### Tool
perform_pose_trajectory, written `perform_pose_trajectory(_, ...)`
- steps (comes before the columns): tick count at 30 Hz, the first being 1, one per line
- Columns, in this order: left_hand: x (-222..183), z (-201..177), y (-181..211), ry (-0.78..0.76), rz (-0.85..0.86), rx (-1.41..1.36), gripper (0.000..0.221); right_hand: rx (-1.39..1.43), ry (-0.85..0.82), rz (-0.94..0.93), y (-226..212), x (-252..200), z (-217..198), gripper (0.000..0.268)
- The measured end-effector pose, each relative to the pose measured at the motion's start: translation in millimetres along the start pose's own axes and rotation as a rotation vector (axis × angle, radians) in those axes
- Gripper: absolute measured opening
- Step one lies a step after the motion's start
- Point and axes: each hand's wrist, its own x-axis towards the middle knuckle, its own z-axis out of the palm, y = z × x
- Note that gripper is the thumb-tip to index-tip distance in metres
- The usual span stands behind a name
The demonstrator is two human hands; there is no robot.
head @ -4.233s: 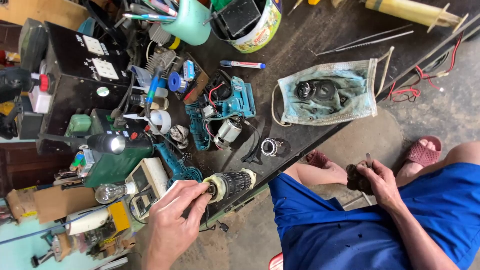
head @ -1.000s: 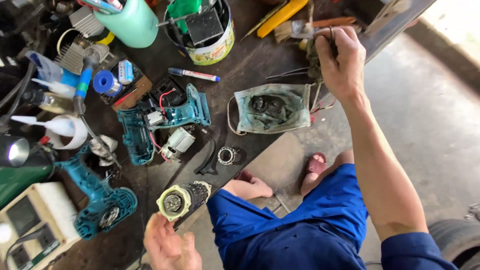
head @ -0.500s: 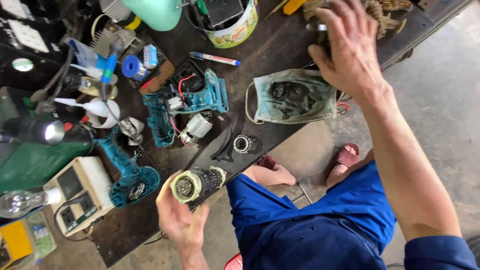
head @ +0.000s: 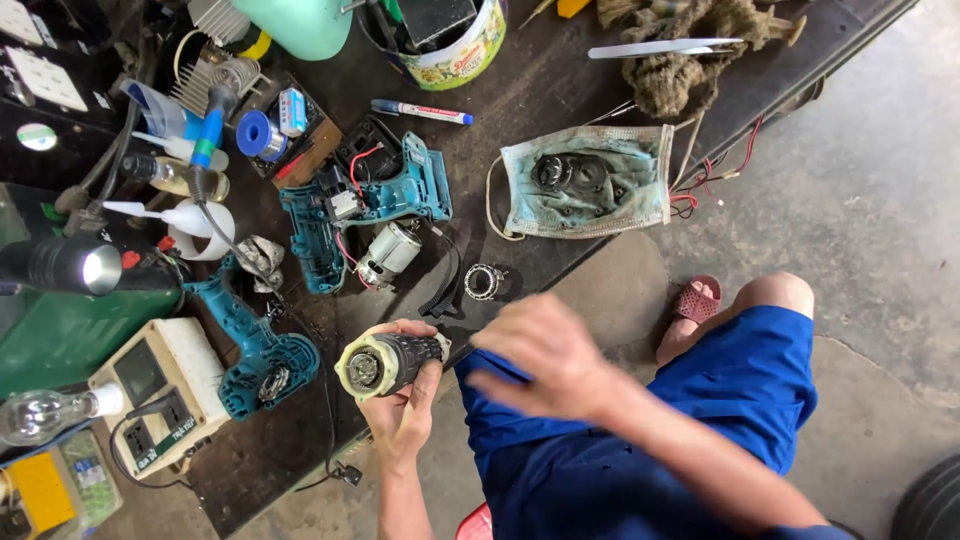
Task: Cleaning and reassembling the internal gear mechanism of a cordless power drill on a workbench.
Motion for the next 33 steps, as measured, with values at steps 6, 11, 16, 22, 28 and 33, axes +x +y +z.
perform_pose_trajectory(6, -5.9, -1.4, 7.2, 0.028, 0.069, 0.02, 0.037, -0.016, 0.078, 0.128, -22.7, -18.0, 70.4, 0.057)
perform_pose_trajectory(11, -7.9, 6.4, 39.0, 0.033, 0.016, -0.082, 0.028, 0.176, -0.023, 0.224, -33.3, -10.1, 74.1, 0.059)
perform_pose_trajectory(16, -5.9, 17.8, 54.6, 0.087, 0.157, 0.023, 0.038, 0.359, -0.097, 0.401, -41.4, 7.6, 65.7, 0.054)
perform_pose_trajectory(22, -12.8, 20.3, 52.8, 0.05, 0.136, -0.005, 0.035, 0.371, -0.129, 0.434, -36.6, -10.0, 74.3, 0.037)
perform_pose_trajectory(28, -13.7, 17.3, 46.9, 0.012, 0.093, -0.03, 0.032, 0.29, -0.095, 0.403, -27.4, -30.6, 89.0, 0.037)
perform_pose_trajectory(33, -17.4, 19.4, 45.7, 0.044, 0.091, -0.086, 0.032, 0.213, -0.016, 0.354, -35.1, -24.6, 86.1, 0.029)
